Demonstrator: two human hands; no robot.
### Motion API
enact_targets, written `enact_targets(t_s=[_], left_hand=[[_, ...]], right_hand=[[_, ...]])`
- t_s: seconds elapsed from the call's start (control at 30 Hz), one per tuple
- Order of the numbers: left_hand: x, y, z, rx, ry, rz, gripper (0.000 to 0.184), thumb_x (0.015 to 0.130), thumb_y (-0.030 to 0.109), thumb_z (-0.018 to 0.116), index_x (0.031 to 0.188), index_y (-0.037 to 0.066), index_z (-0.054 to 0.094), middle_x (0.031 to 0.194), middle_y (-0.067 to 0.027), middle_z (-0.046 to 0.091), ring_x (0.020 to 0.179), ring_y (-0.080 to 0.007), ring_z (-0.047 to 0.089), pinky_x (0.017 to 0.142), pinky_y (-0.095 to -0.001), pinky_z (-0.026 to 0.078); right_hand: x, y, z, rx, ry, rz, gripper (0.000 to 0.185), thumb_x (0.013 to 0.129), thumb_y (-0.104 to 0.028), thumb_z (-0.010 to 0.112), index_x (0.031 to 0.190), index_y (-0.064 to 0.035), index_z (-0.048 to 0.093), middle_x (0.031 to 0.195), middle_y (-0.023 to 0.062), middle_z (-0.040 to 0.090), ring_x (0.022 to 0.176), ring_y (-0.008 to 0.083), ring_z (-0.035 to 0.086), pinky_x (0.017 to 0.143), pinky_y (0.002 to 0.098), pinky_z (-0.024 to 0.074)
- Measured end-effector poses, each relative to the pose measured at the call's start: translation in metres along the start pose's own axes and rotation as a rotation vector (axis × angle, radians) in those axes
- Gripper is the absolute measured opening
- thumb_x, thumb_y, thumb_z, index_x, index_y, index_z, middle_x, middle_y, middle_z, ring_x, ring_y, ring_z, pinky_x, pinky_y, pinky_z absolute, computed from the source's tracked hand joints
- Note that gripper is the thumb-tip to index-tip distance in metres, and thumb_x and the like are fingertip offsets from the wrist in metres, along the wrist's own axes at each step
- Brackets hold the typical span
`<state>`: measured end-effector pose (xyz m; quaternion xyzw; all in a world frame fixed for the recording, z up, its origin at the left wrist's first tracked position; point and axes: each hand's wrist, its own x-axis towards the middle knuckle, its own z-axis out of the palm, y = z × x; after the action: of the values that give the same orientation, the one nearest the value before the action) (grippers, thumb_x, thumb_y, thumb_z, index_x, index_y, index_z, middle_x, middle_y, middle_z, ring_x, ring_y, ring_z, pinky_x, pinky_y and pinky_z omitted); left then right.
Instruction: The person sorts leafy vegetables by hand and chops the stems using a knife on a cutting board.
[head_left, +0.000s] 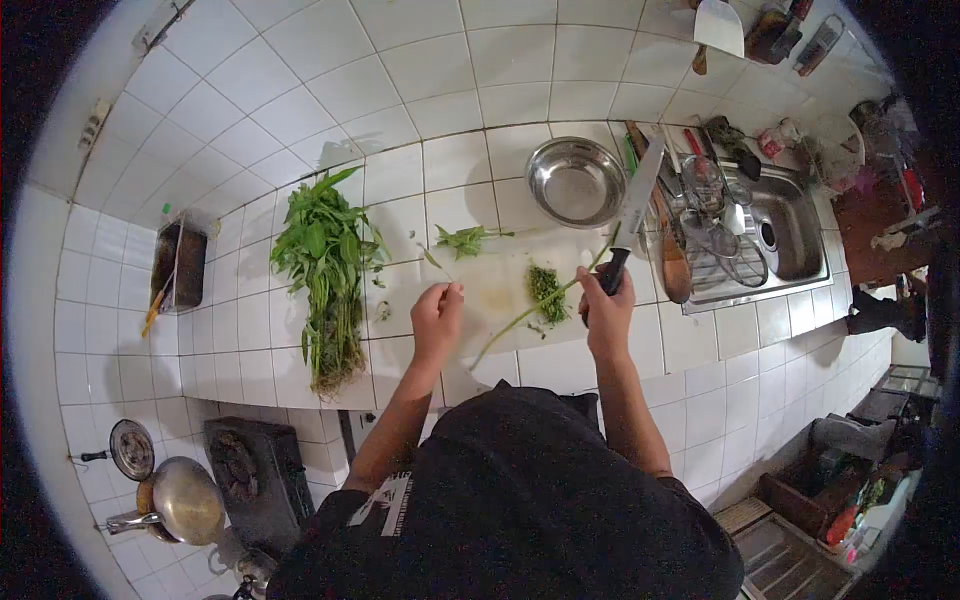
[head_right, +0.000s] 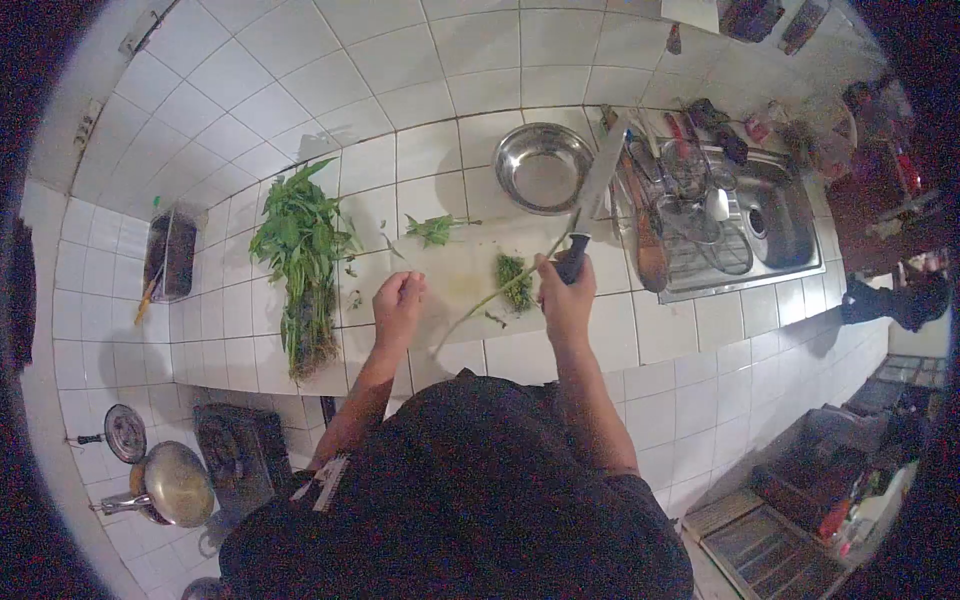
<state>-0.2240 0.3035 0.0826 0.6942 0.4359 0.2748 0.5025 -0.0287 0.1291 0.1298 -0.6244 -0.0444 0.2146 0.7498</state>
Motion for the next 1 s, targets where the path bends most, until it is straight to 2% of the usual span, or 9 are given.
enact_targets(t_s=[0.1,0.3,0.33,0.4,0.43,0.5,0.6,0.7,1.0], left_hand=[[0.032,-0.006,-0.004,0.223,-0.06,0.092,0.029,0.099,0.026,0.062,0.094,-0.001,0.069,0.075,-0.006,0.067,0.072,-0.0105,0.061,0.068,-0.0284,0.051],[0.079,-0.003,0.01,0.349,-0.081,0.074,0.038,0.097,0.035,0.062,0.087,-0.001,0.066,0.077,-0.0204,0.067,0.073,-0.0366,0.065,0.068,-0.0432,0.05],[0.078,-0.003,0.013,0.351,-0.091,0.071,0.038,0.097,0.035,0.062,0.087,-0.001,0.066,0.077,-0.0204,0.067,0.073,-0.0366,0.065,0.068,-0.0432,0.05],[0.065,0.003,0.015,0.349,-0.185,0.088,0.035,0.097,0.035,0.065,0.1,0.001,0.069,0.081,-0.0112,0.069,0.076,-0.0208,0.066,0.074,-0.0342,0.052],[0.054,0.005,0.017,0.355,-0.197,0.08,0.035,0.097,0.035,0.065,0.1,0.001,0.069,0.081,-0.0112,0.069,0.076,-0.0208,0.066,0.074,-0.0342,0.052],[0.029,0.012,0.021,0.08,-0.419,0.244,0.031,0.095,0.031,0.067,0.101,0.001,0.068,0.093,-0.0158,0.071,0.078,-0.0324,0.067,0.069,-0.0406,0.052],[0.0,0.023,0.026,0.105,-0.558,0.356,0.03,0.091,0.026,0.072,0.108,0.002,0.067,0.096,-0.0131,0.071,0.078,-0.0311,0.067,0.067,-0.0405,0.052],[-0.016,0.039,0.03,0.466,-0.523,0.495,0.027,0.087,0.021,0.074,0.106,0.003,0.067,0.09,-0.0131,0.069,0.076,-0.0306,0.067,0.065,-0.0411,0.05],[-0.005,0.026,0.028,0.443,-0.241,0.815,0.014,0.086,0.013,0.071,0.096,0.004,0.065,0.079,-0.0101,0.067,0.071,-0.0316,0.064,0.065,-0.0423,0.048]], right_hand=[[0.012,0.0,-0.01,0.004,0.022,0.01,0.028,0.086,-0.011,0.079,0.097,-0.0066,0.053,0.068,-0.0015,0.053,0.045,0.0069,0.046,0.04,0.0246,0.0365],[0.023,0.0,-0.011,-0.023,0.032,0.02,0.03,0.086,-0.011,0.079,0.099,-0.005,0.053,0.067,-0.001,0.052,0.045,0.0075,0.046,0.04,0.0243,0.0363],[0.023,-0.001,-0.009,-0.018,0.035,0.023,0.029,0.086,-0.01,0.079,0.098,-0.0056,0.053,0.068,-0.0017,0.052,0.045,0.0071,0.046,0.041,0.0242,0.0363],[0.024,0.0,-0.007,-0.014,0.05,0.038,0.028,0.086,-0.009,0.078,0.098,-0.0061,0.053,0.07,-0.0025,0.052,0.046,0.0066,0.046,0.042,0.0242,0.0363],[0.025,0.001,-0.006,-0.01,0.062,0.049,0.028,0.086,-0.01,0.078,0.097,-0.0063,0.053,0.069,-0.0028,0.051,0.046,0.0066,0.046,0.042,0.024,0.0363],[0.029,0.007,-0.004,-0.006,0.077,0.067,0.028,0.086,-0.01,0.079,0.097,-0.0066,0.053,0.068,-0.003,0.051,0.046,0.0065,0.046,0.042,0.0239,0.0363],[0.033,0.015,-0.001,-0.009,0.09,0.079,0.028,0.086,-0.011,0.079,0.095,-0.0073,0.053,0.067,-0.003,0.051,0.045,0.0065,0.046,0.041,0.0238,0.0363],[0.034,0.016,0.006,-0.007,0.089,0.098,0.028,0.086,-0.011,0.079,0.095,-0.0076,0.053,0.066,-0.0029,0.05,0.045,0.0068,0.046,0.041,0.0239,0.0367],[0.039,0.017,0.008,0.015,0.067,0.102,0.029,0.086,-0.011,0.079,0.095,-0.008,0.052,0.069,-0.0026,0.05,0.044,0.0066,0.045,0.041,0.0237,0.037]])
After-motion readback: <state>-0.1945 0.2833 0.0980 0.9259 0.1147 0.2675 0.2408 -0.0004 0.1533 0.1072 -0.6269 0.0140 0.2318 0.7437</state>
